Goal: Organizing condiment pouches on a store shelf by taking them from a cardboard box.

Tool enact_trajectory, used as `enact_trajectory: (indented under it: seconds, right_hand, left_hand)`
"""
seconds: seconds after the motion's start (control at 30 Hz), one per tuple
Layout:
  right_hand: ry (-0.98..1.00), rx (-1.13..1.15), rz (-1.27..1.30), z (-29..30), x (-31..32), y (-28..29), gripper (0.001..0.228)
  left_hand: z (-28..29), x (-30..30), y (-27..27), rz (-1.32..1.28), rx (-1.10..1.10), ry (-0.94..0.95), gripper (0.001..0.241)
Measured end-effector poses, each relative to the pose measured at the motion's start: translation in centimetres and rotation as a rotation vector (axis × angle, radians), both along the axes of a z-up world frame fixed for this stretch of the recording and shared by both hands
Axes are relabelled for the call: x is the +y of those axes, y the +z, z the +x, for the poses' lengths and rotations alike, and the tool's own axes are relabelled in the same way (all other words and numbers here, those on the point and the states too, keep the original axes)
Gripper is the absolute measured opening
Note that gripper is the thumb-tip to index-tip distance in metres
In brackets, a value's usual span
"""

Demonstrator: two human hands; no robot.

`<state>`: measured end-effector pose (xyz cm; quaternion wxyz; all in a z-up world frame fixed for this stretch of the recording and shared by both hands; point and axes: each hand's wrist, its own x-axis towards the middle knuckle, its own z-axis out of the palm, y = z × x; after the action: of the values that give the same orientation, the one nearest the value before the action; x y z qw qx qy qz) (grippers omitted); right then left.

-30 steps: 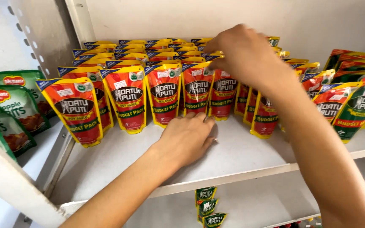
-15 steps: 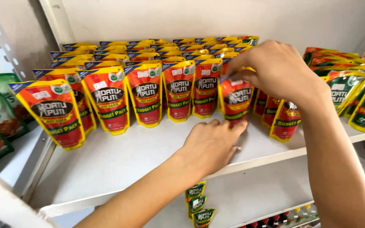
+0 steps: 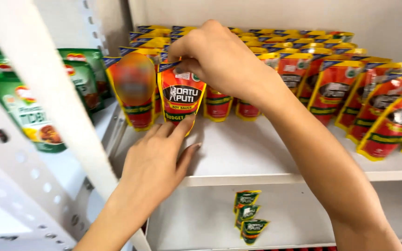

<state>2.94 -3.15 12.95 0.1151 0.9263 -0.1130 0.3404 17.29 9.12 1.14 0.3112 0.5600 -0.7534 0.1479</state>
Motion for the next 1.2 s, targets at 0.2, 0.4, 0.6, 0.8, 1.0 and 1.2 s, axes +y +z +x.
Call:
enact_trajectory:
  seconds: [0.2, 0.4, 0.6, 0.8, 1.0, 1.2]
  right_hand:
    - [0.060, 0.003, 0.015, 5.9, 0.2, -0.4, 0.021]
    - [0.140, -0.016, -0.033, 8.9, -0.5, -1.0, 0.019]
    - [0.132, -0.087, 0.005, 10.5, -1.2, -1.7, 0.016]
    - [-0.055, -0.050, -0.016, 10.2, -0.3, -2.1, 0.023]
    - [0.106, -0.156, -0.190, 6.9, 0.1, -1.9, 0.047]
    - [-0.189, -0.065, -0.187, -6.0, 2.4, -1.5, 0.033]
  left_hand:
    - [1.6, 1.6, -1.9, -0.147, 0.098, 0.013, 0.040]
    - [1.5, 1.0, -3.0, -0.027, 0.125, 0.123, 0.040]
    - [1.3, 0.8, -2.6, 0.080, 0.132, 0.200, 0.059]
    - [1.6, 0.4, -2.8, 0.102, 0.157, 0.173, 0.060]
    - [0.9, 0.4, -2.0, 0.049, 0.134, 0.068, 0.046]
    - [-6.5, -2.0, -1.0, -0.054, 0.151, -0.167, 0.037]
